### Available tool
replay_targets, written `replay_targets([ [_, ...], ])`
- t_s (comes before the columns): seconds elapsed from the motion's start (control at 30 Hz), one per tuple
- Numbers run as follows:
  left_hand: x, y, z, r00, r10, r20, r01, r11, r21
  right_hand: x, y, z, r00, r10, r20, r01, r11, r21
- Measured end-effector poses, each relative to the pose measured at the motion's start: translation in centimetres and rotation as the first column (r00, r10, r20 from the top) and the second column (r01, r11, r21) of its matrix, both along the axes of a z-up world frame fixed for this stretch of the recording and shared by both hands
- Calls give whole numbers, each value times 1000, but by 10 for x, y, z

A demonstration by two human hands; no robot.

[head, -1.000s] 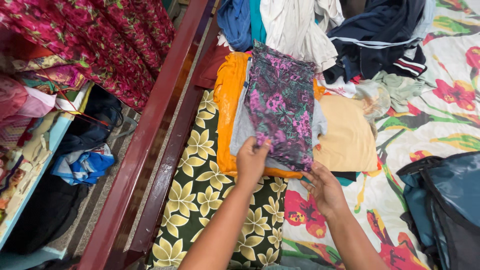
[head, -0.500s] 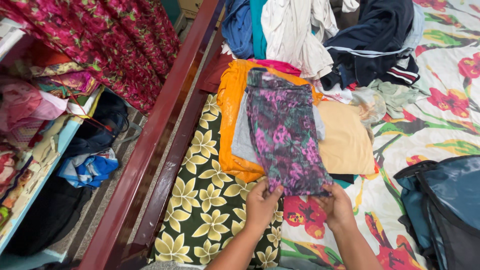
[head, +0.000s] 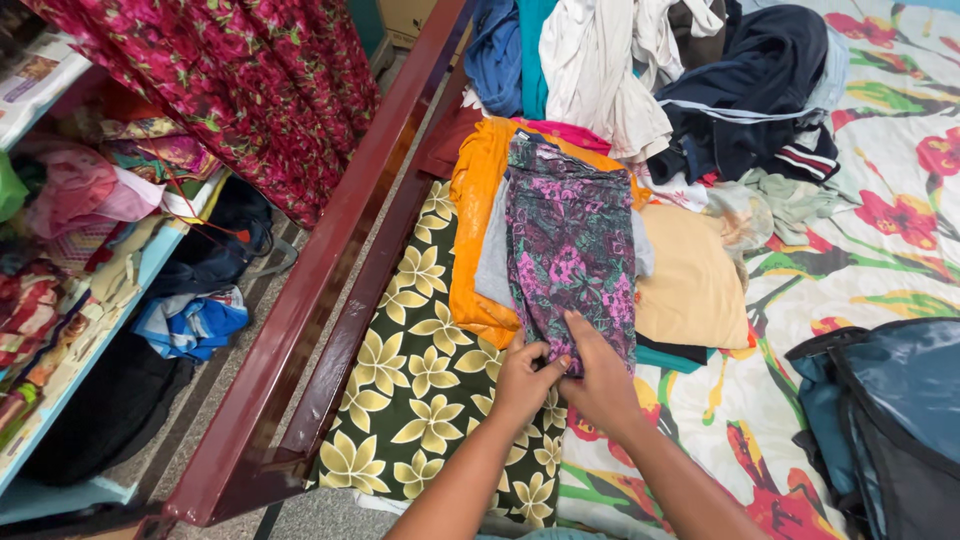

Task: The person places clothes into a blue backpack, zips it, and then places the backpack and more clothing into a larger blue duffel bag on a bed.

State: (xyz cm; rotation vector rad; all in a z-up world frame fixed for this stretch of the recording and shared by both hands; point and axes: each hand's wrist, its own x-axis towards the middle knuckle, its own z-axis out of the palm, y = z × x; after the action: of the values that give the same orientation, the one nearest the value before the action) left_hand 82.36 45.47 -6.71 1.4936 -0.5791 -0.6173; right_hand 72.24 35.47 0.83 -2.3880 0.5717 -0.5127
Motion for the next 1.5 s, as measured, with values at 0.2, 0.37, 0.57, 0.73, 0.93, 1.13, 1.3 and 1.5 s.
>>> replay_targets([
  [0.2, 4, -13, -24, 933, 118, -341, -172, 976, -131, 7, -37, -35, 991, -134, -28, 136, 938, 319],
  [0.37, 39, -34, -32, 882, 304, -360, -306, 951, 53, 10, -80, -62, 951, -274, 142, 120, 753, 647],
  [0.57, 57, -63, 9, 889, -17, -457, 130, 968, 216, 18, -125, -20, 928, -273, 255, 113, 854, 507],
  [0.73, 70, -70, 85, 862, -142, -487, 101, 989, -110, 36, -152, 73, 852, -291, 436, 248, 957, 153],
  [0.93, 38, -19, 139, 867, -239, -437, 133, 957, -258, 17, -86, 147, 850, -82, 520, 340, 839, -424],
  [1.13, 7, 20, 81, 749, -127, -650, 67, 991, -116, 3, -16, 68, 919, 346, 187, -266, 897, -354],
  [1.3, 2, 51, 40, 700, -76, -710, 91, 996, -17, -18, 30, 28, 931, 359, 64, -352, 931, -93],
  [1.5, -11, 56, 38, 722, -138, -678, 139, 989, -53, -32, 40, 43, 950, 302, 75, -284, 940, -190],
])
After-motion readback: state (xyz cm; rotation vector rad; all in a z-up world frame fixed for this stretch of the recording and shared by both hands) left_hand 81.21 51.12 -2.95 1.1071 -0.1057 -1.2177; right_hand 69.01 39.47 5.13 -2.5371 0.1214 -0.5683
